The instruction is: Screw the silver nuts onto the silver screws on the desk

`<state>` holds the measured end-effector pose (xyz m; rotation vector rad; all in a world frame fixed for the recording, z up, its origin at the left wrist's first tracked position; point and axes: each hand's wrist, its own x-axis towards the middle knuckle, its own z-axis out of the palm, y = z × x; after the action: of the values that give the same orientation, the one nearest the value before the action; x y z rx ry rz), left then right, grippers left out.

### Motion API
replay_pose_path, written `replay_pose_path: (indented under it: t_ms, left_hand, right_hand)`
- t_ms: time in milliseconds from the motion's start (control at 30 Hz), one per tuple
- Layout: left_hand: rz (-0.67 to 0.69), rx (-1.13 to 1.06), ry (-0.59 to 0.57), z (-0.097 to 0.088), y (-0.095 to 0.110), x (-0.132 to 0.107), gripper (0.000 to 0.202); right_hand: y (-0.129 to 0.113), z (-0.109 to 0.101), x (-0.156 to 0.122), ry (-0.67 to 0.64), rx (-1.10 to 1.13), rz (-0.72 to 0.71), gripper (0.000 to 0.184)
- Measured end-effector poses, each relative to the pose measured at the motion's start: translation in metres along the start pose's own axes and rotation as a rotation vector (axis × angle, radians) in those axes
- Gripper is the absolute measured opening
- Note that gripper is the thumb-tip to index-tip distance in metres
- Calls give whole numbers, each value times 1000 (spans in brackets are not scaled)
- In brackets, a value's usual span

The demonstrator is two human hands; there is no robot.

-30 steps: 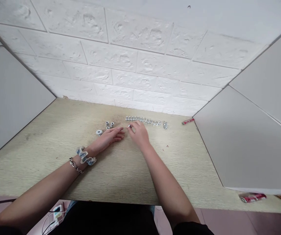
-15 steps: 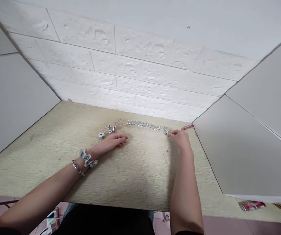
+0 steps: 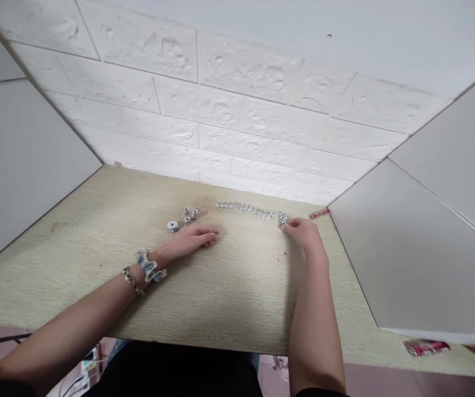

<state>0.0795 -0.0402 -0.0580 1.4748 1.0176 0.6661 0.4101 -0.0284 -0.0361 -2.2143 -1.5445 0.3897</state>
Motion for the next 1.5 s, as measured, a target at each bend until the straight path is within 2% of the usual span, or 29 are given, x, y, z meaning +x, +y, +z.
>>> replay_pose_path:
  t_ms: [167,233,267,367,500,600,733,867,967,1100,1200,1367,1500]
  left_hand:
    - [57,62,0,1,-2,0,29]
    - [68,90,-5,2,-3,0,29]
    - [67,99,-8,2,-3,1,29]
    - [57,103,-17,1,-3,1,29]
    - [59,103,-31,1,-3,2,30]
    - [63,116,-28,0,-4,3,31]
    - [66,145,-47,0,-3,1,32]
    - [64,226,-71,-1,4,-2,32]
    - [59,214,-56,1,9,-5,32]
    - [72,140,-7,7,12,-6,27]
    - [61,1,50,11,9,-5,21]
    - [57,-131,120,8,6,-2,45]
    - [103,-107,97,4,4,-1,22]
  right_hand:
    - [-23,-3,-8,208,-16,-35,24]
    - [-42,7,-10,326,4,-149,25]
    - [-54,15,-10,331,16,-213,24]
    - [-91,42,-11,243,41,-426,21]
    - [-133,73,-5,156,26,-620,20]
    - [-149,86,3,123,-7,-688,18]
    - [-158,93,5,119,-92,-713,5]
    - [-164,93,-2,71,-230,-674,10]
    - [-170,87,-9,59,-277,-706,13]
    - [-176,64,-22,32,-220,-672,12]
    - [-180,43,-36,-50,-199,-613,10]
    - [-185,26,-59,-207,-221,-622,14]
    - [-188,26,-71,-289,-186,-641,16]
